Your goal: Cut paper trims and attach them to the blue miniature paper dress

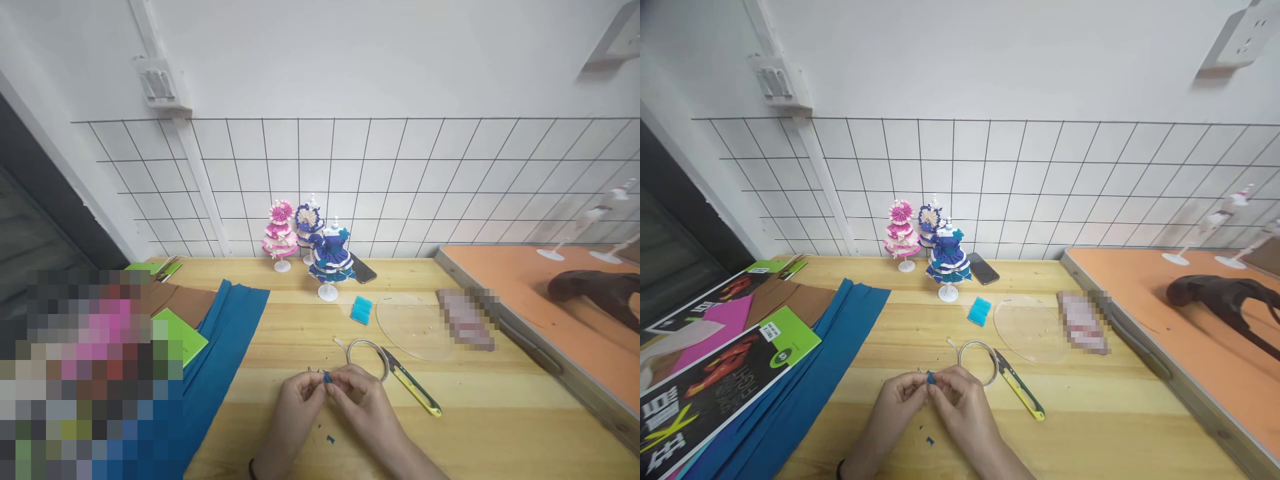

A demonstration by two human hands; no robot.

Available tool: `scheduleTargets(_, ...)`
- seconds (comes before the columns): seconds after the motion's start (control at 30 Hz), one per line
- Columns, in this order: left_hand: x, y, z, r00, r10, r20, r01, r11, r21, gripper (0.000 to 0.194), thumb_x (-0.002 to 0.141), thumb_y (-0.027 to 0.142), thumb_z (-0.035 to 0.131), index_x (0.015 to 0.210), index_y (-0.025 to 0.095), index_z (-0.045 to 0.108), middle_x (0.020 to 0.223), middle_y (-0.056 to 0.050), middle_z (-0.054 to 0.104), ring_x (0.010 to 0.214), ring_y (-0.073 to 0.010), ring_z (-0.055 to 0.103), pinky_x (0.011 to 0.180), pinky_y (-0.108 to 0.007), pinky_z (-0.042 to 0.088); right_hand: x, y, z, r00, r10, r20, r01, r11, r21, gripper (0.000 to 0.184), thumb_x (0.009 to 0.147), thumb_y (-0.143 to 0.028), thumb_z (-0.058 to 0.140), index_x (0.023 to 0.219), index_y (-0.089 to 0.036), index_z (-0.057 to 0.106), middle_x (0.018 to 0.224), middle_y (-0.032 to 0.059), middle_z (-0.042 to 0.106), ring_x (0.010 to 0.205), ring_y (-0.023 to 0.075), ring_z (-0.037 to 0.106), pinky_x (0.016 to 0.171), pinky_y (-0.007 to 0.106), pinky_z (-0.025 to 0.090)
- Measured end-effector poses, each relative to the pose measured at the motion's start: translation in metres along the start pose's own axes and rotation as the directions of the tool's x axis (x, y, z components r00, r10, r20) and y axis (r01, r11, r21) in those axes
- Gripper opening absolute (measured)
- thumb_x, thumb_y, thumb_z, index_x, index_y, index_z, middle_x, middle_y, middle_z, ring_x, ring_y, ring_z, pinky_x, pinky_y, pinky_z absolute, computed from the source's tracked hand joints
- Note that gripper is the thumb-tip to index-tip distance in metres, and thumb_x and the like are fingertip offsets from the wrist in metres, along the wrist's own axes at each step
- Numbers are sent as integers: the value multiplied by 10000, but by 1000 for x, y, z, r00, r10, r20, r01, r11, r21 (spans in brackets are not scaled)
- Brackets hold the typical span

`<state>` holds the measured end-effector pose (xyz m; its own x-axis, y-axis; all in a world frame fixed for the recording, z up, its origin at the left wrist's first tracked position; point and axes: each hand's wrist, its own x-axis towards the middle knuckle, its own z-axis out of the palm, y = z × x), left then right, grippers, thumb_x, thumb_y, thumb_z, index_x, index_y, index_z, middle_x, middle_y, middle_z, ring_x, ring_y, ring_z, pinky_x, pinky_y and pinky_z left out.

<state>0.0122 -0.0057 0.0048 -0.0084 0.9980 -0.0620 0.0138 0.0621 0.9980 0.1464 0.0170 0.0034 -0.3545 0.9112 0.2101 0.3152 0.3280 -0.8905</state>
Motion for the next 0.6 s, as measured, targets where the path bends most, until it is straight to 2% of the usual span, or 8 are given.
scheduleTargets(0.2, 0, -2, 0, 1000, -14, -17, 14, 999, 41, 149, 695, 192, 505, 622, 132, 620, 589, -9, 590, 594, -135, 508, 576, -228, 396, 1, 2, 0, 999, -33, -15, 32, 999, -31, 175, 785, -187, 498, 768, -175, 671, 737, 68, 649, 700, 183, 589, 644, 278, 455)
scheduleTargets(0.47, -1, -5, 0, 999, -34, -13, 34, 999, 33, 135, 697, 209, 511, 646, 128, 606, 582, -2, 560, 587, -131, 490, 565, -225, 385, 1, 7, 2, 992, 124, -7, -122, 983, 136, 178, 776, -228, 520, 736, -158, 679, 707, 72, 644, 704, 204, 598, 640, 285, 452)
scheduleTargets(0.6, -1, -5, 0, 999, -46, -10, 46, 999, 26, 140, 700, 230, 525, 676, 125, 614, 599, -8, 573, 600, -135, 503, 570, -227, 389, 2, 8, 2, 989, 146, -5, -143, 976, 165, 185, 773, -254, 531, 751, -150, 683, 710, 74, 643, 705, 210, 596, 636, 289, 447)
